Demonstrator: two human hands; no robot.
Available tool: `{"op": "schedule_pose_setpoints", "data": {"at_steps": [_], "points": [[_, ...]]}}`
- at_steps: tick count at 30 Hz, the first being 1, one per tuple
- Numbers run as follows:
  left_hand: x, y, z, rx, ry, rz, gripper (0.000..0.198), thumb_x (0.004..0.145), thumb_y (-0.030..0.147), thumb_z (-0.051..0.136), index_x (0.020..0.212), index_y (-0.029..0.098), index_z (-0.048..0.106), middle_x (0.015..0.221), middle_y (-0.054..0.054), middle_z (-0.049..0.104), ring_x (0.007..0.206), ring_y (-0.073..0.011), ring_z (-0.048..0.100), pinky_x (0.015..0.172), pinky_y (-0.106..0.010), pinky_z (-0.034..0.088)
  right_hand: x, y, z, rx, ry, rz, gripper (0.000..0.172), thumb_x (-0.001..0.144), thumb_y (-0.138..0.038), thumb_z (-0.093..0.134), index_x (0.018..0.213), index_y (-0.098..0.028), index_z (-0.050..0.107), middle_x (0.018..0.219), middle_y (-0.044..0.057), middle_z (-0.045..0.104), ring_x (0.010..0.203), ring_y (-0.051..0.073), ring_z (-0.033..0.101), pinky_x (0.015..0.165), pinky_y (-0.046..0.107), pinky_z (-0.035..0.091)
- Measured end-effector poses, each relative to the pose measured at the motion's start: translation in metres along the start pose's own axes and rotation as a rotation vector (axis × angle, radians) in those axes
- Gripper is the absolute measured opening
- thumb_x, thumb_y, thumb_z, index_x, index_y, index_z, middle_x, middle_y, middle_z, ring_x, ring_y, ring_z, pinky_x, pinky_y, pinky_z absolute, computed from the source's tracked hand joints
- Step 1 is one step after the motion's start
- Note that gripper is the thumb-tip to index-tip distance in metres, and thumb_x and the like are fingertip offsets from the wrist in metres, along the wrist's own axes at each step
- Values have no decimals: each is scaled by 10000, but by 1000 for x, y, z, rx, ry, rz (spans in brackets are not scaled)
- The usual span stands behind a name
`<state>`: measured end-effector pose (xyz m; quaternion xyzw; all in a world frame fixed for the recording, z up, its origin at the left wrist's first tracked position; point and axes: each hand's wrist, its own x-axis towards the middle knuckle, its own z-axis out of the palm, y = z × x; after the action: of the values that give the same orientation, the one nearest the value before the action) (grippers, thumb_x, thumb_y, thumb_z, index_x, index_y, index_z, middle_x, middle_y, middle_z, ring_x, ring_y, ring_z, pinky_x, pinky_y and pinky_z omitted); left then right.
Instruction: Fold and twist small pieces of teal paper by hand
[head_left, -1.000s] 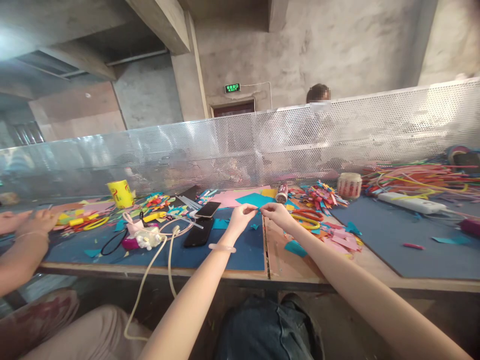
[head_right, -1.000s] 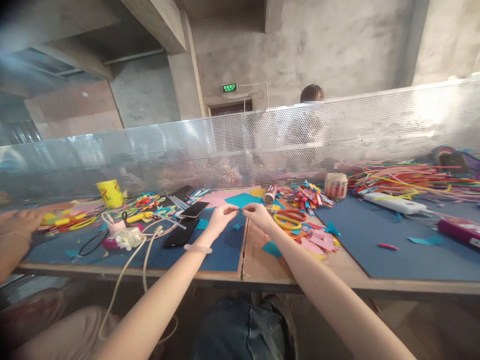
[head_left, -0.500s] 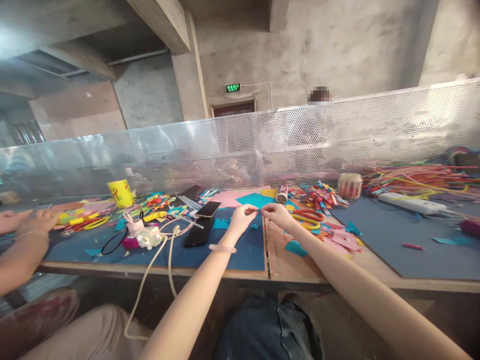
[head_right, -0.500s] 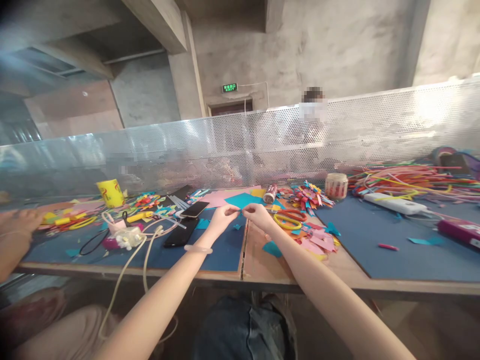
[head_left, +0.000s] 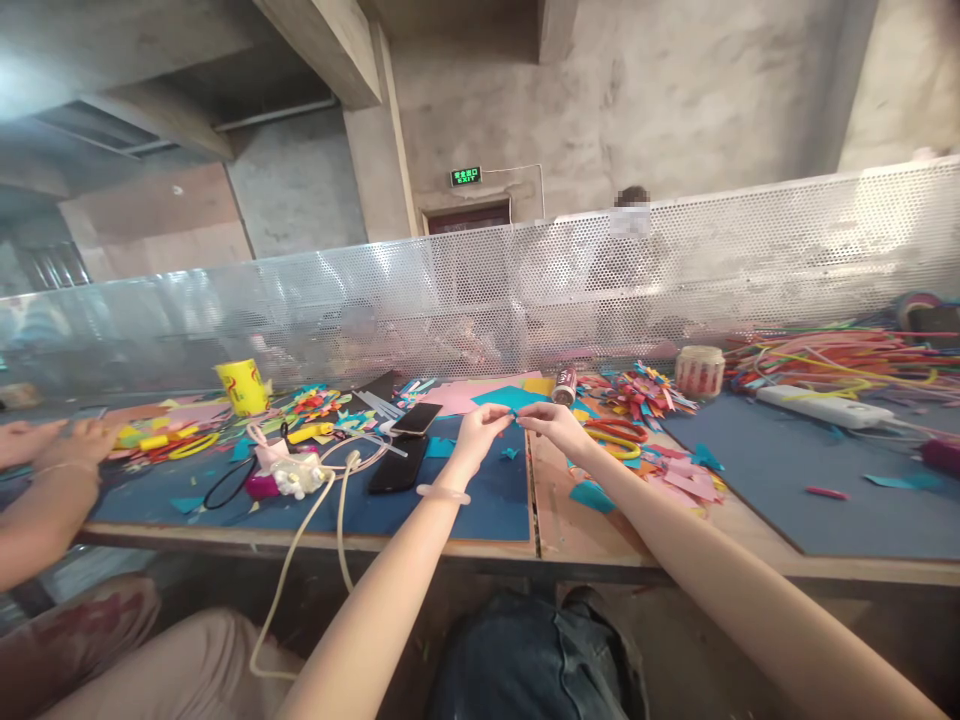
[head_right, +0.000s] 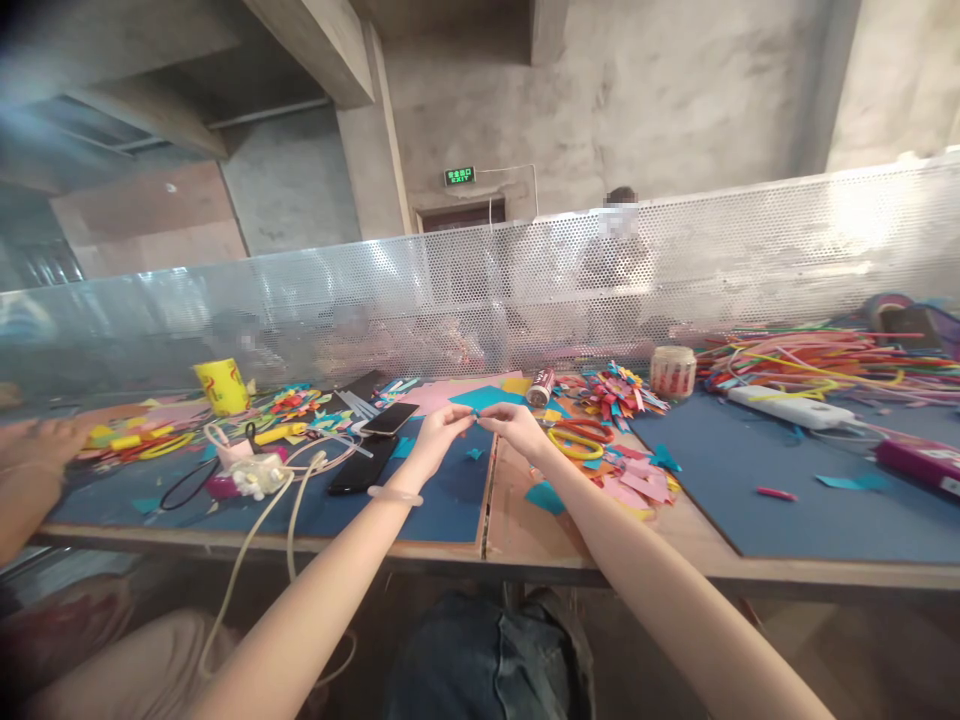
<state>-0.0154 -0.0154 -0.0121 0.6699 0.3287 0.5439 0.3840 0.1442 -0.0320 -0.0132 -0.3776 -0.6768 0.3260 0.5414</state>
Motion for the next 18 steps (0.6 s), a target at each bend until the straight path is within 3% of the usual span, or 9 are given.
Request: {"op": "schedule_pose_setpoints", "data": {"at_steps": [18], "points": [[0,0,0,25,-49,-28,275,642,325,635,851,146,649,788,-52,649,625,-121,540,576,-237,414,1,5,0,72,-17,42,265,606,-368,628,763,-156,607,667,3,583,615,110,504,547,233,363]]}}
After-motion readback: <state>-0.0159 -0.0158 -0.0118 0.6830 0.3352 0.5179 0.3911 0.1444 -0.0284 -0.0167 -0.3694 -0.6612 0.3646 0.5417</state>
